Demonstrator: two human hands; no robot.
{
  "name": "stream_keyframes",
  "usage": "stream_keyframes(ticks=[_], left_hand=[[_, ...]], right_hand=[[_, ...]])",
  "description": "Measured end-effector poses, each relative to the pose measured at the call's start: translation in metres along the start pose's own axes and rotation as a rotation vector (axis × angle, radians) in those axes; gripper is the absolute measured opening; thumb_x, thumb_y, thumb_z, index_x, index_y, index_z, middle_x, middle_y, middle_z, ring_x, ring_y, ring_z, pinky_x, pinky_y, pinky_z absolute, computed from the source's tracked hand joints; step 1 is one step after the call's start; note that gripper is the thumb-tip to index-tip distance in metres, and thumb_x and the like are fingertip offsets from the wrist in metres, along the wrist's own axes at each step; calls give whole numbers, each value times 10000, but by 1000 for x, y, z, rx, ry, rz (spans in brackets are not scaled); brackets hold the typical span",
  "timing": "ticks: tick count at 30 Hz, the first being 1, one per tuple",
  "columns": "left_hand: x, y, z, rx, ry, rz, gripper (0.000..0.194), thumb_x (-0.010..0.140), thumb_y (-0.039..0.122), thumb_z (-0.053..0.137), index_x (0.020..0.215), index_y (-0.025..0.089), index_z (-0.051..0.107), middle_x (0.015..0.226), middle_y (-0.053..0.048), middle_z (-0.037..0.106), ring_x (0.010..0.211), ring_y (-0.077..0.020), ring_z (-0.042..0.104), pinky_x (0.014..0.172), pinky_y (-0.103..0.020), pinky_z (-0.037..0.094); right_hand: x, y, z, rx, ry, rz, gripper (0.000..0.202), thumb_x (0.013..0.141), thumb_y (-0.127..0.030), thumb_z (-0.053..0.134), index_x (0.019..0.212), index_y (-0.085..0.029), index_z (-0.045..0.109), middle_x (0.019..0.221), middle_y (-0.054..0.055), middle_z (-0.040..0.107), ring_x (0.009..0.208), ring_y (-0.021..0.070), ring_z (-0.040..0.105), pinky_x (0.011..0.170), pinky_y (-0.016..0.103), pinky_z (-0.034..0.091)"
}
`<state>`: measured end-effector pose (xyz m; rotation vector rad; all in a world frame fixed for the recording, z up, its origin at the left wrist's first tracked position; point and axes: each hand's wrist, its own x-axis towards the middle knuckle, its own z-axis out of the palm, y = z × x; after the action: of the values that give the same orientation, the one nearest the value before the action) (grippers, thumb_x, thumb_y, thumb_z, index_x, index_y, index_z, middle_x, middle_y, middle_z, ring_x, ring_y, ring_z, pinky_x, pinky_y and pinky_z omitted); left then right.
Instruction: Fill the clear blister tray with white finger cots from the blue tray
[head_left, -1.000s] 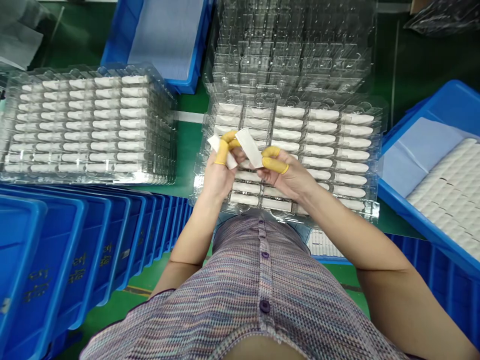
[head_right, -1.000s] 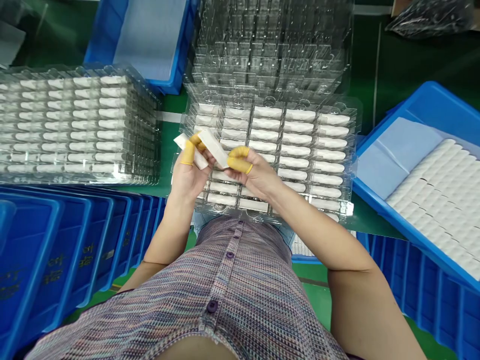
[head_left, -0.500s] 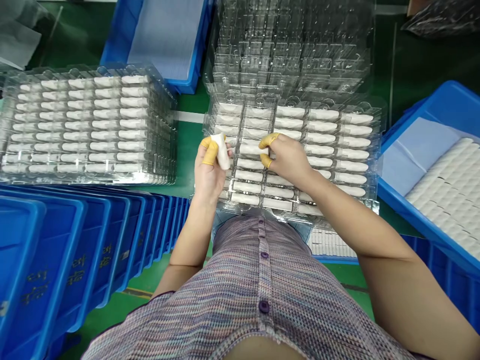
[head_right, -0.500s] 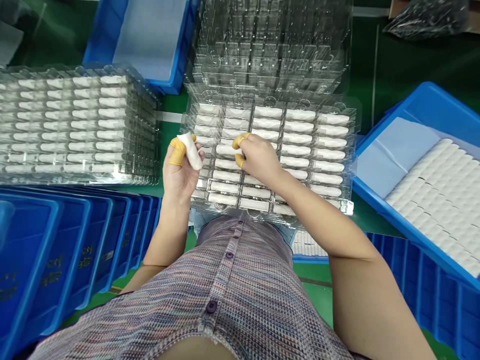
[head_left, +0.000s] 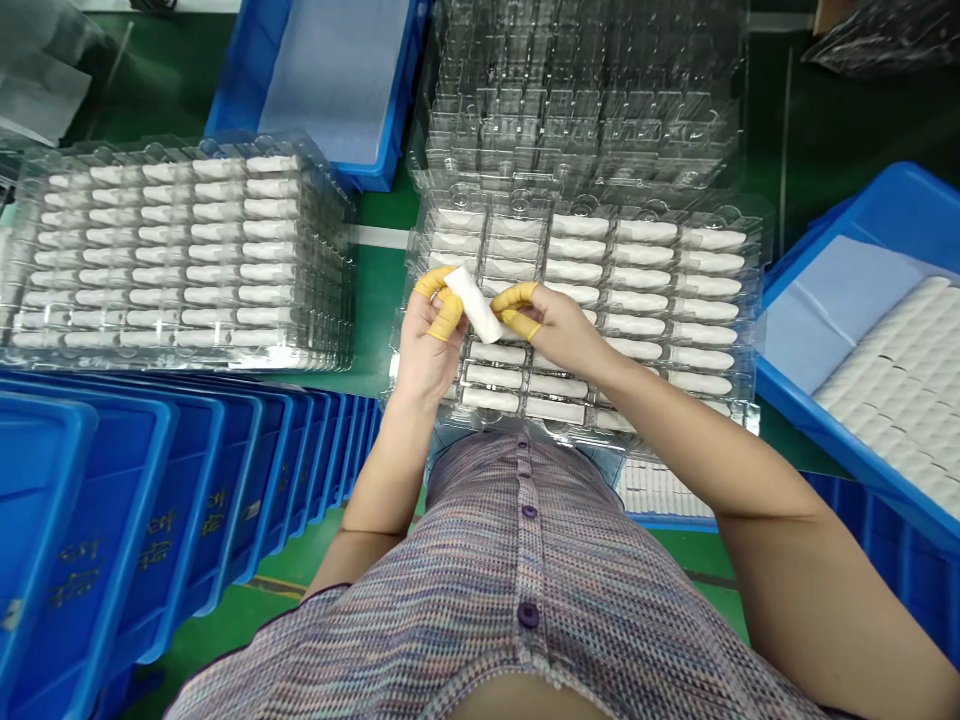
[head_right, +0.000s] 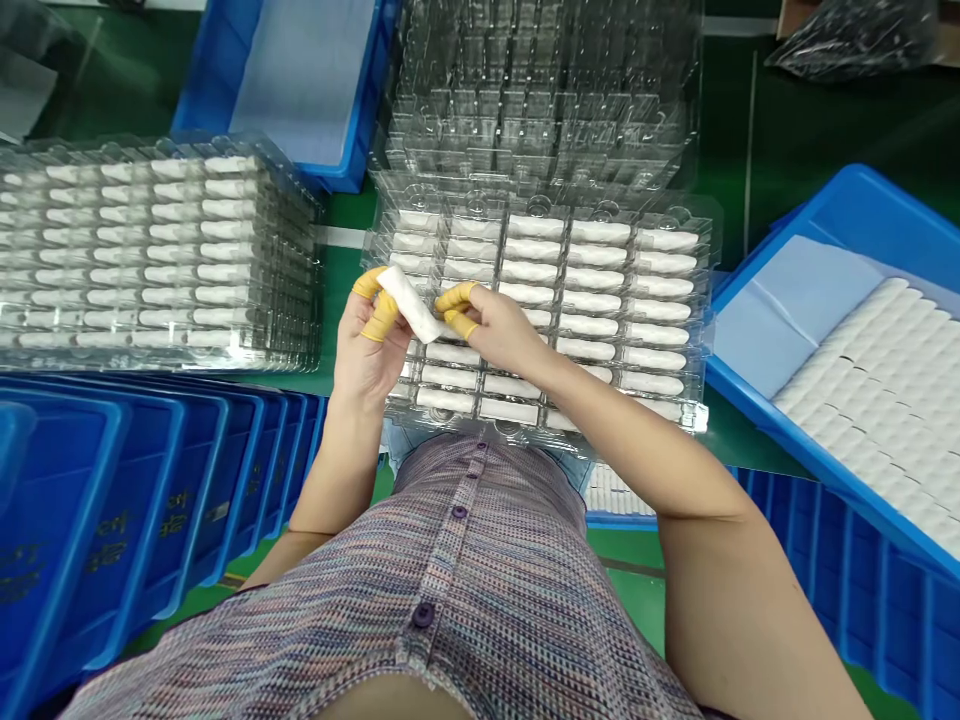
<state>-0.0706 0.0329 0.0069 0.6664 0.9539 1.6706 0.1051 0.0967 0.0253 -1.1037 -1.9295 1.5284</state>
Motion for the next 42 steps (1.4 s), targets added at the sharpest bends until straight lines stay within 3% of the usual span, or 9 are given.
stream_keyframes(ticks=[3,5,11,17,24,28,33,38,42], left_hand=[[-2,0,2,43,-25,-25,481,791,489,921,1150,271,686,913,9,678,796,-133,666,711,-237,547],[-3,-1,5,87,-43,-27,511,800,540,901,1187,286,685,927,3,687,801,-146,680,697,-248,552],[-4,-4,15,136,-164,-1,586,849,584,842,1333,304,666,1145,-47,738,995,-194,737,845,-296,602],[-3,2,10,7,-205,-137,648,889,549,799,1442,278,598,1152,-57,755,995,-205,738,796,-309,626],[-5,4,13,89,-230,-123,632,896,590,772,1435,294,625,1180,-56,764,1008,-201,744,739,-262,610],[3,-1,0,342,-221,88,655,927,658,705,1458,291,591,1366,-117,705,1290,-284,682,1099,-441,564],[13,-20,-27,1197,-254,224,745,947,509,726,1567,182,473,1703,-243,390,1641,-427,254,1338,-674,136],[11,-33,-34,1451,-339,150,820,993,421,648,1659,106,287,1748,-287,262,1654,-414,231,1338,-621,235],[8,-29,-33,1475,-369,175,736,1007,408,607,1645,152,345,1755,-263,255,1652,-404,245,1326,-631,263]], right_hand=[[-12,-7,5,669,-245,274,155,992,-317,648,1094,-210,695,1100,75,807,970,214,780,850,384,656],[-18,-8,9,875,-287,355,211,911,-367,789,1004,-205,693,1004,62,811,924,192,788,819,330,664],[-26,-5,18,807,11,148,371,652,-320,1015,782,-208,686,971,-13,787,845,122,756,762,216,641],[-26,-8,11,1083,-113,297,328,773,-338,937,941,-223,680,967,-7,794,862,168,796,807,317,702],[-28,-10,12,1031,-201,320,359,773,-337,932,967,-238,647,992,2,787,888,153,785,821,277,677],[-11,1,-8,747,-63,148,382,748,-405,902,923,-241,606,963,7,751,887,172,752,768,281,626],[27,17,-43,-124,306,-74,241,784,-225,732,1004,-204,635,1083,66,750,942,233,717,842,364,575],[44,11,-35,-788,102,-71,338,824,-143,672,1161,-145,700,1138,132,772,1075,316,709,952,431,542],[47,7,-17,-860,30,-124,299,840,-90,644,1120,-140,735,1214,173,768,1256,332,641,1106,490,486]])
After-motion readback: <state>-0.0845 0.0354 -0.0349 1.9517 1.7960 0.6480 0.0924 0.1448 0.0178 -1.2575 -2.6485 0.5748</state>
